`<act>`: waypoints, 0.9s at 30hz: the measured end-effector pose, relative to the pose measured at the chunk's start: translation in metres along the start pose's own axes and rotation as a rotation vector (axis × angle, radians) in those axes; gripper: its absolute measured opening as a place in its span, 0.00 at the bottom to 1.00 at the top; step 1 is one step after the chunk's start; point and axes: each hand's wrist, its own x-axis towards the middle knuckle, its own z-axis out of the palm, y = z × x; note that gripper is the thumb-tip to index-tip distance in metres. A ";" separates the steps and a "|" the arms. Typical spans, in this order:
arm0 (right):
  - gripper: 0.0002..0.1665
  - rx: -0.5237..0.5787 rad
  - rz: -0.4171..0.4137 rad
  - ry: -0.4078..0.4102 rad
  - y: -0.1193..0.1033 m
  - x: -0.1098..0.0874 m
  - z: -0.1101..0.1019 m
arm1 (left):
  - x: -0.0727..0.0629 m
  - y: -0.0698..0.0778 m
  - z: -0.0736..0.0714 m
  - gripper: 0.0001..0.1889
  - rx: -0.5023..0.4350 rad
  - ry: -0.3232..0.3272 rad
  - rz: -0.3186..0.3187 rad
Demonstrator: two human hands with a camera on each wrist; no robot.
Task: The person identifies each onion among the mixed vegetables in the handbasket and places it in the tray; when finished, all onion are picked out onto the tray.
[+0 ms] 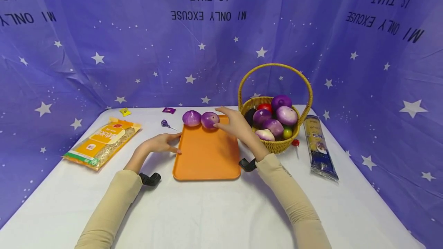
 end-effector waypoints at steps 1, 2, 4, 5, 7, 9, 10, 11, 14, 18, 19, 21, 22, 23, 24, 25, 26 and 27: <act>0.32 0.002 -0.001 -0.001 0.000 -0.005 -0.004 | 0.000 0.000 0.000 0.46 -0.002 -0.001 0.001; 0.32 0.002 -0.002 0.001 0.000 -0.010 -0.009 | 0.000 0.000 0.000 0.46 -0.003 -0.001 0.002; 0.32 0.015 0.004 0.003 0.001 -0.020 -0.020 | 0.000 -0.001 0.000 0.46 -0.007 -0.001 0.000; 0.32 0.018 0.009 0.008 0.002 -0.024 -0.025 | 0.000 -0.001 0.000 0.46 -0.010 0.000 -0.003; 0.32 0.013 0.024 0.032 0.006 -0.031 -0.036 | 0.000 -0.001 0.000 0.46 -0.005 0.003 0.003; 0.32 -0.007 0.039 0.068 0.012 -0.037 -0.047 | 0.000 -0.001 0.000 0.46 0.000 0.007 0.007; 0.32 -0.015 0.046 0.087 0.016 -0.039 -0.053 | 0.000 -0.001 0.000 0.46 0.003 0.006 0.009; 0.32 -0.033 0.054 0.106 0.019 -0.040 -0.058 | 0.000 -0.001 0.000 0.46 0.004 0.006 0.009; 0.33 -0.084 0.097 0.149 0.029 -0.046 -0.075 | 0.000 -0.002 0.001 0.46 0.003 0.005 0.006; 0.33 -0.107 0.201 0.192 0.043 -0.054 -0.095 | 0.000 -0.002 0.001 0.46 -0.002 0.008 0.010; 0.33 -0.112 0.232 0.202 0.046 -0.056 -0.099 | 0.000 -0.002 0.001 0.46 -0.003 0.009 0.012; 0.33 -0.104 0.287 0.217 0.054 -0.060 -0.106 | 0.000 -0.002 0.001 0.46 -0.008 0.012 0.012; 0.32 -0.101 0.313 0.222 0.058 -0.062 -0.109 | -0.001 -0.002 0.001 0.46 -0.010 0.012 0.012; 0.32 -0.105 0.336 0.225 0.062 -0.064 -0.111 | -0.001 -0.002 0.001 0.46 -0.015 0.012 0.011; 0.33 -0.105 0.352 0.228 0.066 -0.066 -0.113 | -0.001 -0.002 0.001 0.47 -0.018 0.012 0.011; 0.33 -0.107 0.371 0.226 0.070 -0.068 -0.114 | -0.001 -0.001 0.001 0.47 -0.022 0.012 0.010; 0.33 -0.110 0.383 0.222 0.074 -0.070 -0.116 | -0.001 -0.001 0.001 0.47 -0.024 0.011 0.011; 0.33 -0.112 0.390 0.217 0.076 -0.072 -0.116 | -0.001 -0.001 0.001 0.47 -0.025 0.011 0.013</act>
